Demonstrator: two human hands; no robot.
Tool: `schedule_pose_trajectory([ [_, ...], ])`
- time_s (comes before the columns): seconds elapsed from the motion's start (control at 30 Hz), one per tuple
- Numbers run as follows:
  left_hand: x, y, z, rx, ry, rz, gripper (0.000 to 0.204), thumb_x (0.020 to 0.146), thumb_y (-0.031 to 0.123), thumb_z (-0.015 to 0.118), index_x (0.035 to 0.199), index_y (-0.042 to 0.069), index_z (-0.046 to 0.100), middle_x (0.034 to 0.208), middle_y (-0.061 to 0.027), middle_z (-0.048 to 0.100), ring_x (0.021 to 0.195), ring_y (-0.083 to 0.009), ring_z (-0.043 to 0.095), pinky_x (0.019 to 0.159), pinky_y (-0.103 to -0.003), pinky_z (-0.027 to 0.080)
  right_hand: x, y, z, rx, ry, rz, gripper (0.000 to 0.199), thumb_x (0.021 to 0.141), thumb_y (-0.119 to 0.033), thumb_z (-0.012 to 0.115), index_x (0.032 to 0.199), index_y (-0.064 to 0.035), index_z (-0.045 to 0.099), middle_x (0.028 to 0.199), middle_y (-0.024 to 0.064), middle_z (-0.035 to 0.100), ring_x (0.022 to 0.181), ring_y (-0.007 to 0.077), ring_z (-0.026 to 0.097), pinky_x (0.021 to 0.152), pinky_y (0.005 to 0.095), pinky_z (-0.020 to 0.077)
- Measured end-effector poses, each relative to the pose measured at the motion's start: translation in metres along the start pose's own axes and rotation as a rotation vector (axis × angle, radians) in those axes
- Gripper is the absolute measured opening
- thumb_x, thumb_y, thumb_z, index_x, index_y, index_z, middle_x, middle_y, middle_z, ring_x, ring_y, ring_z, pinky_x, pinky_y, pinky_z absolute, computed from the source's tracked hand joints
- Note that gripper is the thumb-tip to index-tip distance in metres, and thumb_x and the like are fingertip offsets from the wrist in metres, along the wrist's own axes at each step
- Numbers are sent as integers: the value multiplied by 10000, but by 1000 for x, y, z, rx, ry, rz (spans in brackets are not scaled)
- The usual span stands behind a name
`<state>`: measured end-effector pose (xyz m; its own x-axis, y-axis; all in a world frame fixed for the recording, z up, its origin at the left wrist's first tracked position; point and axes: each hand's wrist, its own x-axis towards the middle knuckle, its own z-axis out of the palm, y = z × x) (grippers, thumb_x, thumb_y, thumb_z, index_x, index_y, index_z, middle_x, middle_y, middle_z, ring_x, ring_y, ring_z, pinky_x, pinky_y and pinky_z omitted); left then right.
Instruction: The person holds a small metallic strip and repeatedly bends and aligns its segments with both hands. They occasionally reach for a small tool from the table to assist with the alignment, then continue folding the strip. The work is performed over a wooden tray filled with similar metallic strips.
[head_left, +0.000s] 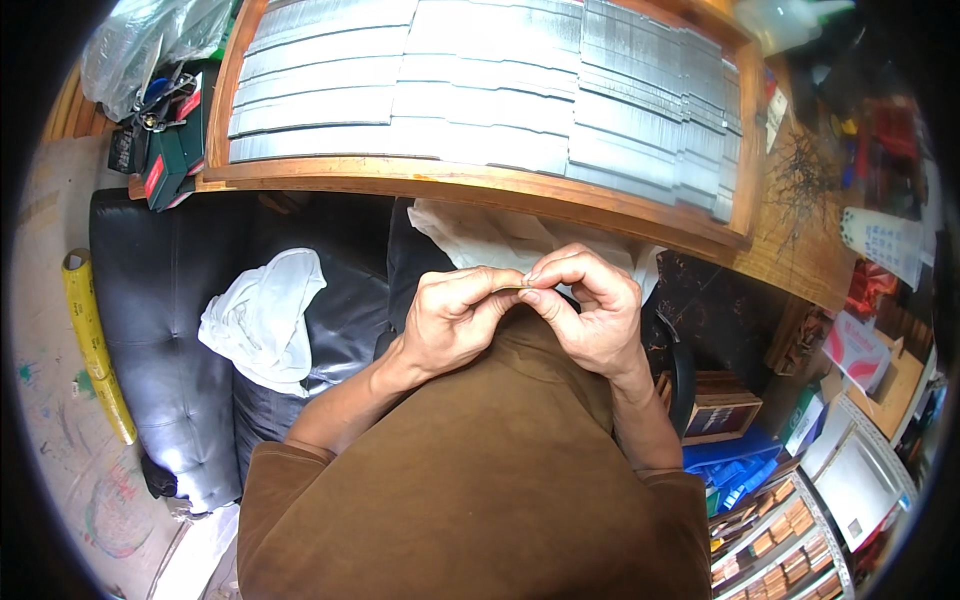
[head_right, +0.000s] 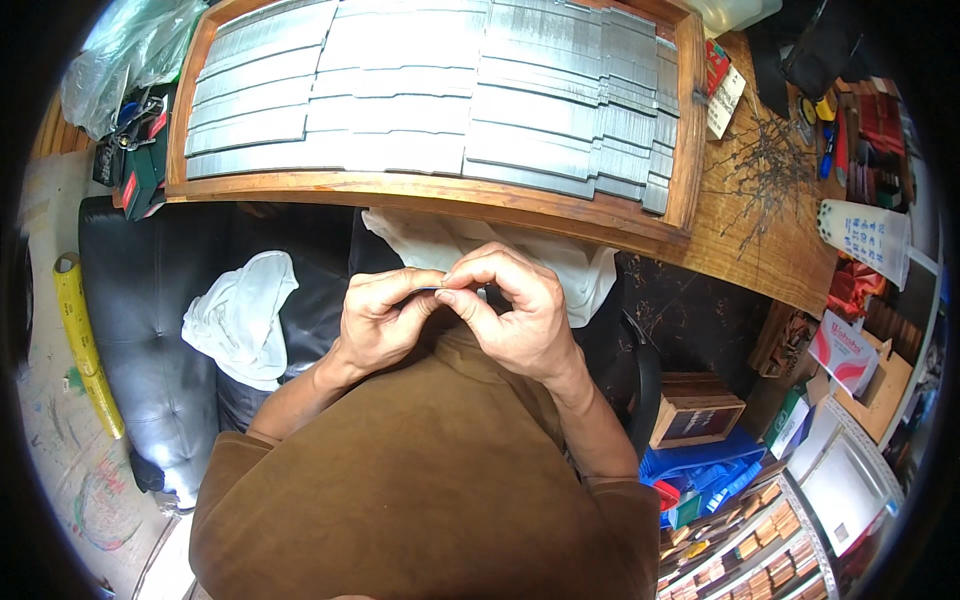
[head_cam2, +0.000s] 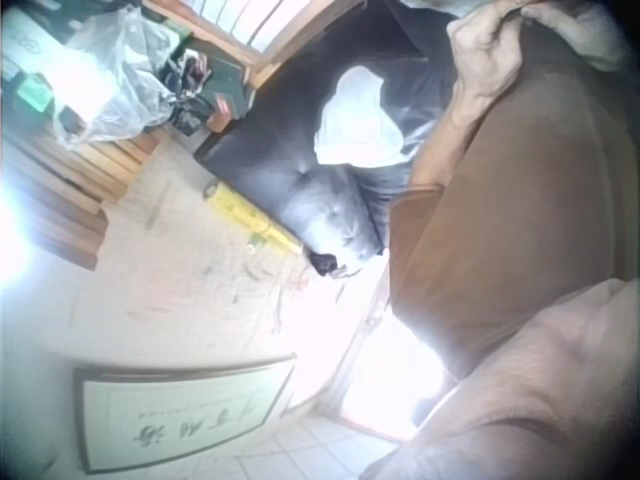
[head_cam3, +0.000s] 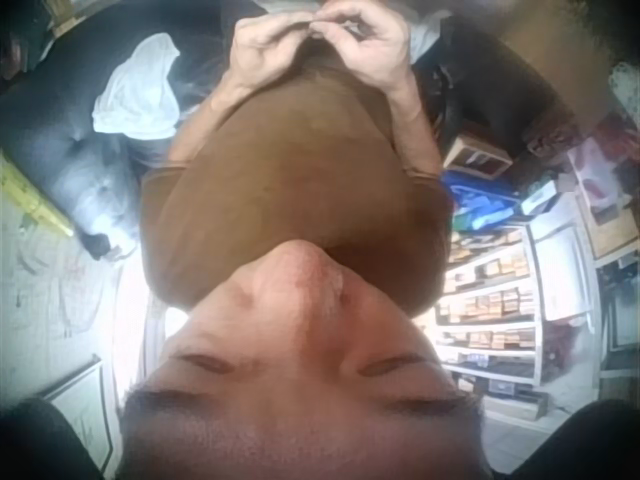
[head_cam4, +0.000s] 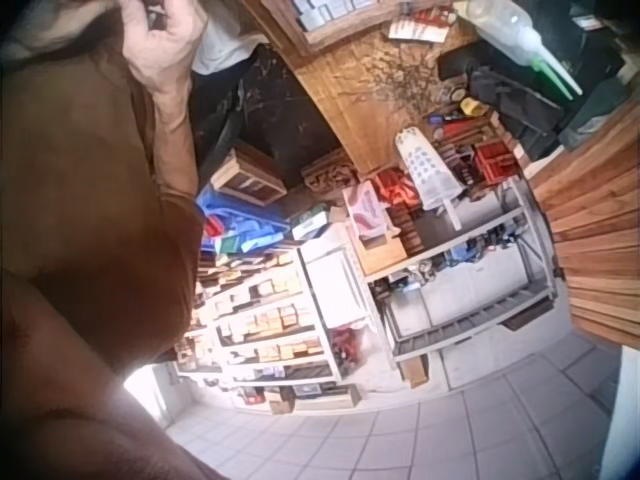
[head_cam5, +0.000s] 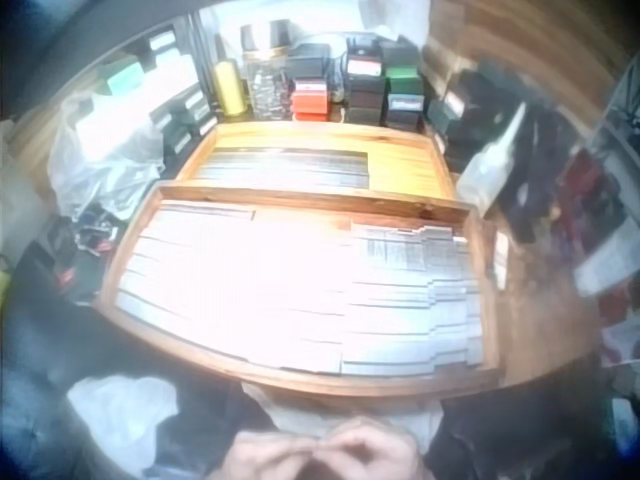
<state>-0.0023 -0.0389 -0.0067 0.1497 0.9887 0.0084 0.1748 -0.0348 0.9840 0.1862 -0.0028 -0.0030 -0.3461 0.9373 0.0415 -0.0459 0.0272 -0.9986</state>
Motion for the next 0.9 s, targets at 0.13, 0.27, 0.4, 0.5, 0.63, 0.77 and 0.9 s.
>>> schedule_pose_trajectory([
  [0.13,0,0,0,-4,8,11,158,898,-31,735,1056,-35,740,920,-178,768,789,-249,768,703,-299,595,0,1,0,4,4,1,125,832,64,787,902,19,694,897,103,713,814,176,690,725,293,549],
  [0.27,0,-1,1,-3,22,23,155,892,-36,740,1047,-36,741,916,-178,768,782,-247,769,695,-299,596,0,1,1,21,10,-7,121,839,61,782,902,19,687,903,104,709,817,179,690,729,294,550],
  [0.4,1,0,0,-7,26,30,159,886,-42,743,1045,-35,740,914,-178,768,775,-245,768,688,-299,597,0,0,1,-2,20,-22,122,846,55,778,907,15,679,907,107,704,817,183,689,726,296,548],
  [0.5,1,-2,0,3,19,31,165,883,-47,741,1048,-35,739,911,-176,767,772,-244,767,686,-298,596,0,-2,1,-38,11,-19,126,846,50,778,907,13,674,899,108,700,808,189,687,718,299,546],
  [0.63,0,-4,0,-3,24,44,170,882,-48,740,1052,-36,737,906,-174,766,767,-244,765,683,-297,595,2,-3,1,-102,-5,-55,131,840,44,781,900,12,669,885,107,696,791,198,684,705,303,545],
  [0.77,1,-1,-1,3,12,31,169,883,-45,740,1052,-37,737,905,-175,765,767,-245,763,681,-298,594,2,-3,1,-111,-5,-63,128,838,46,778,900,11,671,879,105,695,783,198,682,698,303,545],
  [0.9,1,-2,-1,0,18,29,174,877,-46,745,1050,-37,739,906,-174,766,770,-243,764,688,-299,597,1,-3,1,-104,-2,-54,120,847,50,765,904,12,667,885,104,693,782,194,681,701,299,544],
])
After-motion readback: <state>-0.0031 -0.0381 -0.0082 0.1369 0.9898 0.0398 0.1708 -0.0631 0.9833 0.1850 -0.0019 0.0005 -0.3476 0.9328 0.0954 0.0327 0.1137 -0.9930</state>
